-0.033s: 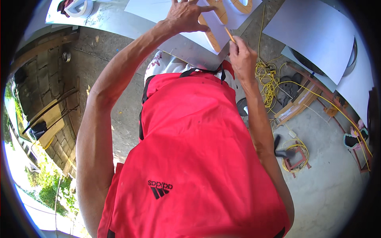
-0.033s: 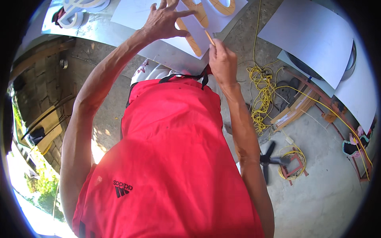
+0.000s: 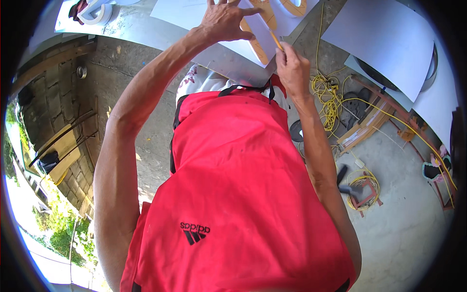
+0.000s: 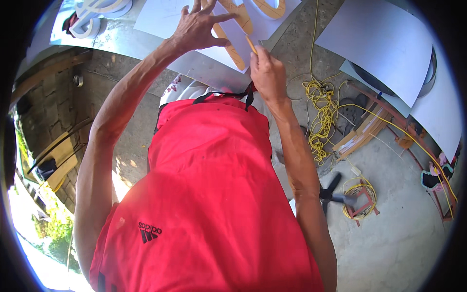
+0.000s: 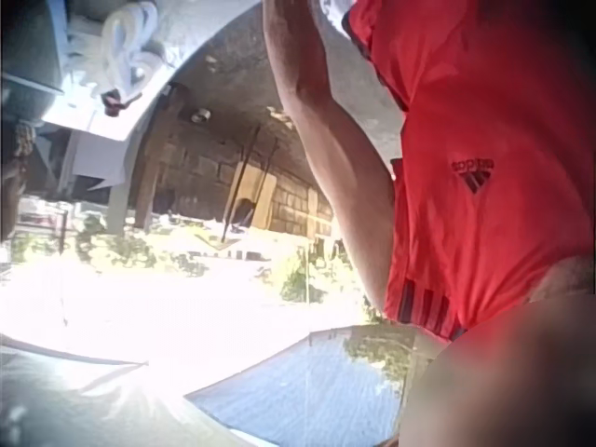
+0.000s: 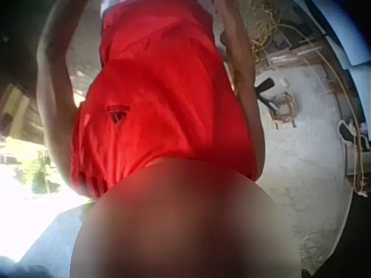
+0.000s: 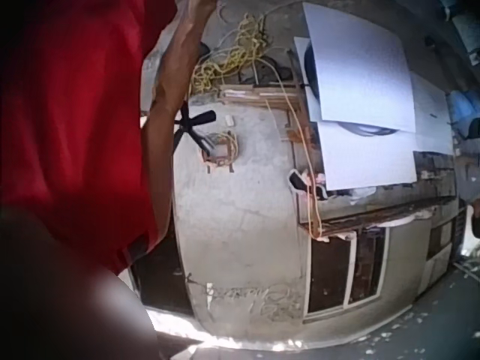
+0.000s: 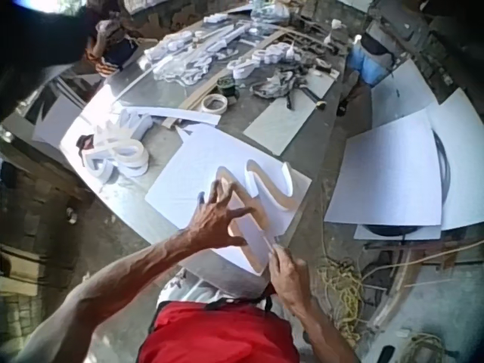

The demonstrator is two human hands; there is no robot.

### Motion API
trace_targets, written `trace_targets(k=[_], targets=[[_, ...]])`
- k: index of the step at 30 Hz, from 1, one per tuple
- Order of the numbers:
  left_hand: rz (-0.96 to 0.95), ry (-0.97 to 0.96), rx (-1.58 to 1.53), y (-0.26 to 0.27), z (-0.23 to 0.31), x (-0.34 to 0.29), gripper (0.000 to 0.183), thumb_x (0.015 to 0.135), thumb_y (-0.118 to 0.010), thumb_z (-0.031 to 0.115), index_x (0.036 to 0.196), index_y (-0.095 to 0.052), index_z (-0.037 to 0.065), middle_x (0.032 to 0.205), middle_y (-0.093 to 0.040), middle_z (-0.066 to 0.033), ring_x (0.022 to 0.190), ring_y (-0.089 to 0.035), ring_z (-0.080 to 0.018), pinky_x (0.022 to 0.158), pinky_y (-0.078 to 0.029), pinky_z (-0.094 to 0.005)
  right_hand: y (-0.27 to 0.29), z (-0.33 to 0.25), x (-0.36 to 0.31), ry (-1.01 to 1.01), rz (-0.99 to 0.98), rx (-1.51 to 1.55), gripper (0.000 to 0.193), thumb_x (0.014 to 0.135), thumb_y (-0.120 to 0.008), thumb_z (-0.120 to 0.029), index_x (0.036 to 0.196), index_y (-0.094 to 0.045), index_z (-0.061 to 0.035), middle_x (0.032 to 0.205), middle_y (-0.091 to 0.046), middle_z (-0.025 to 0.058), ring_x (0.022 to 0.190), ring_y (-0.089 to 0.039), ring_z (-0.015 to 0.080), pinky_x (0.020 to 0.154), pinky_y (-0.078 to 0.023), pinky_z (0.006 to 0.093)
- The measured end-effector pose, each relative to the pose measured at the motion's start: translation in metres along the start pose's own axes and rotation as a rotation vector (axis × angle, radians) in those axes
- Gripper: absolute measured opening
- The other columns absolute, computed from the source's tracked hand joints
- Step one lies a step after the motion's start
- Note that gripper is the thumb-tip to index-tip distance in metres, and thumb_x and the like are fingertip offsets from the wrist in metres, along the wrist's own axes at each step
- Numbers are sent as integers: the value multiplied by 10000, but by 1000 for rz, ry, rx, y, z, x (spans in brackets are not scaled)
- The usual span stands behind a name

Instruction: Tracing a letter template onto cardboard and cutting it out using a utility knife.

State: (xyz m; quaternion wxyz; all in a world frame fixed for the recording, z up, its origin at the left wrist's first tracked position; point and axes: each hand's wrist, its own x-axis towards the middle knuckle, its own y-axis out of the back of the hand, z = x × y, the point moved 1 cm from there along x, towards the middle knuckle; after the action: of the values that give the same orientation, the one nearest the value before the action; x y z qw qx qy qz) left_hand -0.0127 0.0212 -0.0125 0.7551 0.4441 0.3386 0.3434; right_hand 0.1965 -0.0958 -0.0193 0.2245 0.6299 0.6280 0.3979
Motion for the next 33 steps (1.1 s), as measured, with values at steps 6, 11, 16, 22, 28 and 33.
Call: trace_targets(k=[6,11,16,22,28,33], targets=[[-15,-12,8,4,4,6,778,666,-873,485,1388,-613,359,1625,-224,-292,1459,-164,-610,1047,-316,-793,-35,5,28,-11,-195,-218,145,905,-698,-135,915,-616,-17,715,-693,187,634,-707,367,538,-556,455],[-44,-5,13,5,4,8,789,657,-890,459,1389,-612,362,1638,-195,-283,1458,-149,-625,1042,-310,-806,-50,-5,40,6,-161,-205,311,808,-779,-199,935,-611,30,662,-689,174,606,-721,343,533,-577,420],[-78,10,-5,7,5,8,788,665,-890,462,1394,-607,367,1645,-180,-280,1455,-130,-637,1031,-309,-819,-62,-8,45,8,-90,-219,559,772,-814,-200,1192,-606,106,682,-701,162,627,-733,321,567,-595,395],[-66,12,2,2,3,6,780,668,-887,460,1391,-615,356,1648,-172,-281,1455,-121,-641,1024,-309,-825,-45,-1,20,-123,-112,-138,97,871,-691,-70,890,-626,-1,670,-681,191,619,-708,362,529,-551,448],[-42,-8,-8,1,3,8,779,671,-883,454,1395,-613,358,1653,-162,-274,1456,-132,-635,1030,-312,-815,-13,9,-2,-208,-47,-135,76,883,-677,-47,851,-620,-8,659,-664,191,593,-686,371,511,-517,455],[-31,-21,51,-3,2,9,963,645,-901,431,1506,-489,305,1646,-147,-299,1458,-153,-623,1036,-318,-803,6,19,8,-202,53,-34,121,891,-671,-57,817,-577,-34,640,-642,161,578,-668,365,498,-514,450]])
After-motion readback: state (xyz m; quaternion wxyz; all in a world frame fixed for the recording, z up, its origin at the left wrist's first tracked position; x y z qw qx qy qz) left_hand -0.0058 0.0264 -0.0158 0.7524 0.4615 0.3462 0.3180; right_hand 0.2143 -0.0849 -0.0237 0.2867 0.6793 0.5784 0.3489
